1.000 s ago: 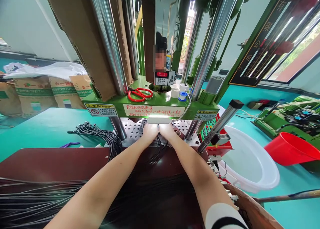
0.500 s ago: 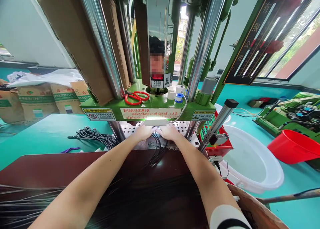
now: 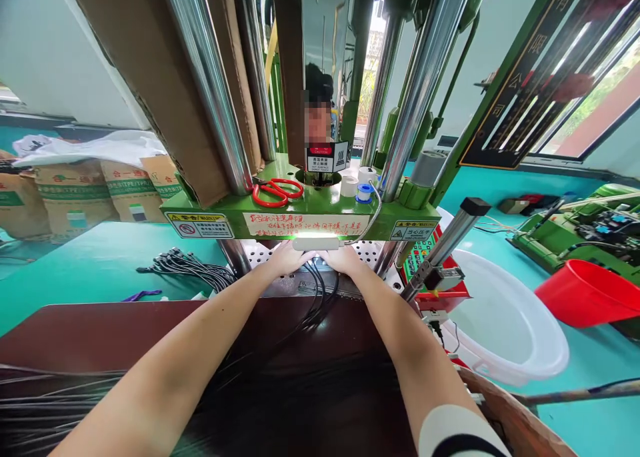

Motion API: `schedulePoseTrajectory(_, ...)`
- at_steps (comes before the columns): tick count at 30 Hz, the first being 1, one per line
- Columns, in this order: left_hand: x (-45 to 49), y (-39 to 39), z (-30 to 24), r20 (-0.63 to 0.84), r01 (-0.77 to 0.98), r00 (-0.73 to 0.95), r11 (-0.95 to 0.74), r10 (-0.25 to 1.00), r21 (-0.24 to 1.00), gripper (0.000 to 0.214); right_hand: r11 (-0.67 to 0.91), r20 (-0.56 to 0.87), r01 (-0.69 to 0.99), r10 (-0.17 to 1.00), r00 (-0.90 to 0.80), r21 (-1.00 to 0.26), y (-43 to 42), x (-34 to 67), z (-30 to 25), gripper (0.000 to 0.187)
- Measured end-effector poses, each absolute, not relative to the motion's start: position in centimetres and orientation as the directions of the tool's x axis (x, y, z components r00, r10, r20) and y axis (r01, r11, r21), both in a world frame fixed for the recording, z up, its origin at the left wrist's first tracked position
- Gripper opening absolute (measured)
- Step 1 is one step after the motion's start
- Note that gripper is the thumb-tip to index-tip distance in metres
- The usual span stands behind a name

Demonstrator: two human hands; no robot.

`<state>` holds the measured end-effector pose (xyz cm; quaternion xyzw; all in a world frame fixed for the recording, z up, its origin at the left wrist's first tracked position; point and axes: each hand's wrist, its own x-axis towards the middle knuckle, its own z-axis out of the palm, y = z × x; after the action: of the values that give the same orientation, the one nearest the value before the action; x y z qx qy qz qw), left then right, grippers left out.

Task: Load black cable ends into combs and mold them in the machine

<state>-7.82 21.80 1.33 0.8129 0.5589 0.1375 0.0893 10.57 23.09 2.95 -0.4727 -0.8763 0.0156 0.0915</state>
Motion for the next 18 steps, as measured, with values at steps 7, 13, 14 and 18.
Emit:
schedulePoseTrajectory(7,-9.6,20.8,0.5,0.187,0.862,0.378,-0.418,0.907,0.287,0.048,0.559,0.135,0.811,0.829,-0.543,-0.171,22.0,12.5,3.2,0.034)
schedulePoseTrajectory(13,-8.9,21.6,0.2,0.154,0.893,0.289,-0.324,0.945,0.311,0.046,0.524,0.177,0.788,0.852,-0.493,-0.325,23.1,12.2,2.6,0.028)
schedulePoseTrajectory(14,-8.7,21.6,0.3,0.159,0.894,0.282,-0.319,0.946,0.314,0.047,0.512,0.192,0.781,0.859,-0.475,-0.357,23.2,12.2,2.5,0.027)
schedulePoseTrajectory(18,-7.9,21.3,0.8,0.179,0.901,0.229,-0.278,0.957,0.332,0.049,0.466,0.284,0.730,0.885,-0.370,-0.499,23.5,12.1,2.5,0.023)
